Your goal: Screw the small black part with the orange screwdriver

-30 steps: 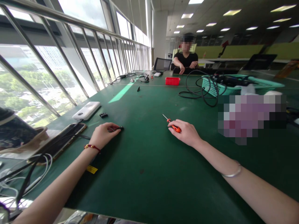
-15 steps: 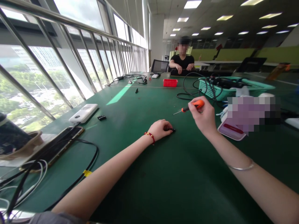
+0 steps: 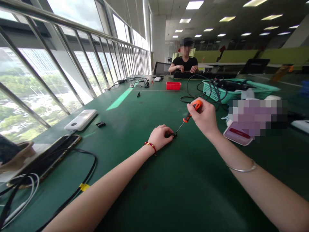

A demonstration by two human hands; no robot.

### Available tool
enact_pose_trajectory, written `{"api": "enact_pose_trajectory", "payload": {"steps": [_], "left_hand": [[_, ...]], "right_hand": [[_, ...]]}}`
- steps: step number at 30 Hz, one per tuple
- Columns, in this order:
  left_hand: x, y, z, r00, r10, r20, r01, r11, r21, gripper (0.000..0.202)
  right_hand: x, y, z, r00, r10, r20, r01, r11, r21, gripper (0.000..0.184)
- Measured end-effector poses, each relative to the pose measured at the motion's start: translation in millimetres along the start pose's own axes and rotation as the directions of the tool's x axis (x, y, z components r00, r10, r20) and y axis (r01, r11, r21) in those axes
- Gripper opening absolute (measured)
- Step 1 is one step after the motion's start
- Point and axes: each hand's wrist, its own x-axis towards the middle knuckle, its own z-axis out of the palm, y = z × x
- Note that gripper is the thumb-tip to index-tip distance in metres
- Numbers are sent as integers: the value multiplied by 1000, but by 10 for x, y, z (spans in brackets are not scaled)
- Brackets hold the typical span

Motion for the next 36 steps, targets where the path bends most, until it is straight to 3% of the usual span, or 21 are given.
{"api": "enact_pose_trajectory", "payload": {"steps": [14,21,29,36], "left_hand": [[-2,7,-7,1000,9,9,-9,1000,29,14],[-9,14,-6,1000,13,-10,-12,1000,11,19],[-3,17,-9,1000,5,3,-5,1000,10,13],[-8,20,-12,1000,14,5,-14,1000,13,13]], "right_hand": [[-4,9,-7,998,29,59,-24,997,-71,29],[-1,-38,-29,994,79,72,-73,994,-82,40],[36,-65,-105,983,71,168,-65,997,-39,9],[60,-68,-85,986,89,139,-73,991,-113,32]]}}
